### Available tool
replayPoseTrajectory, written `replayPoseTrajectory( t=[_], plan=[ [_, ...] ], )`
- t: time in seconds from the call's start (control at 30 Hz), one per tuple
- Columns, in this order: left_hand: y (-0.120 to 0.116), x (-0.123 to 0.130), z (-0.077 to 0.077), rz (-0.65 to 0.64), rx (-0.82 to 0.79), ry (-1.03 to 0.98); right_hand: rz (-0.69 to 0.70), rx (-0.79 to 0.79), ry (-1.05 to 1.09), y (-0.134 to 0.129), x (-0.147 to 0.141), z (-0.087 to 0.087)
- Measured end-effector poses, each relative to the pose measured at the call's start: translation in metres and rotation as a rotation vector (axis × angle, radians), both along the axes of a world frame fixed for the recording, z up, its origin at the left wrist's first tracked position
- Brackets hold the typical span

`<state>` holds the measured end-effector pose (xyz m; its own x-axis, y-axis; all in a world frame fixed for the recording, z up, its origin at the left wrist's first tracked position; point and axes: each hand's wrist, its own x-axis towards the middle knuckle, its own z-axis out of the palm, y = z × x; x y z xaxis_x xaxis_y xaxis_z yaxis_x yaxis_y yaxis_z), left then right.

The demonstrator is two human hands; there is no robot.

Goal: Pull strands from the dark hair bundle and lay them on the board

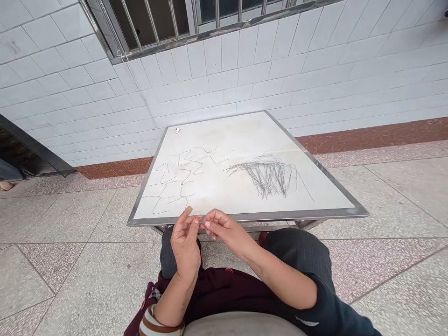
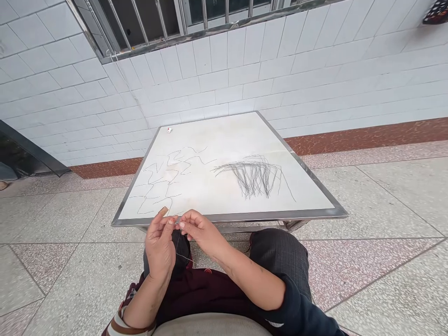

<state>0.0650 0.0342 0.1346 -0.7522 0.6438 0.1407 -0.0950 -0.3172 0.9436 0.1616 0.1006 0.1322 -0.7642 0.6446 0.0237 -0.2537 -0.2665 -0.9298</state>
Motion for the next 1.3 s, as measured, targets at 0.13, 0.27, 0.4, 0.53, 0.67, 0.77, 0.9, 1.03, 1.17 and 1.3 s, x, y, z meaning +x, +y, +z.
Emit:
replayPoseTrajectory(
  t=[0.13, 0.27, 0.4, 0.53, 0.67, 0.77, 0.9, 1.03, 1.17, 1.3],
  plan=[
    [-0.001, -0.003, 0.003, -0.078, 0.020, -0.142, 0.101, -0.167, 0.086, -0.004, 0.003, 0.009],
    [-0.005, -0.005, 0.007, -0.176, 0.027, -0.208, 0.144, -0.235, 0.099, -0.004, 0.005, 0.012],
    [-0.007, -0.005, 0.012, -0.215, 0.029, -0.235, 0.166, -0.250, 0.102, -0.002, 0.006, 0.012],
    [-0.008, -0.003, 0.016, -0.257, 0.027, -0.250, 0.199, -0.279, 0.105, -0.001, 0.008, 0.012],
    [-0.009, -0.002, 0.019, -0.266, 0.031, -0.234, 0.216, -0.313, 0.103, 0.000, 0.009, 0.010],
    [-0.009, -0.002, 0.019, -0.248, 0.029, -0.201, 0.196, -0.299, 0.087, 0.000, 0.008, 0.008],
    [-0.009, -0.002, 0.018, -0.216, 0.027, -0.157, 0.153, -0.221, 0.058, 0.000, 0.007, 0.006],
    [-0.009, -0.004, 0.016, -0.184, 0.002, -0.115, 0.085, -0.078, 0.030, -0.001, 0.006, 0.005],
    [-0.007, -0.006, 0.012, -0.127, -0.021, -0.088, 0.016, 0.014, -0.049, -0.003, 0.003, 0.005],
    [-0.005, -0.007, 0.008, -0.132, -0.034, -0.115, -0.016, -0.046, -0.078, -0.005, 0.000, 0.004]
  ],
)
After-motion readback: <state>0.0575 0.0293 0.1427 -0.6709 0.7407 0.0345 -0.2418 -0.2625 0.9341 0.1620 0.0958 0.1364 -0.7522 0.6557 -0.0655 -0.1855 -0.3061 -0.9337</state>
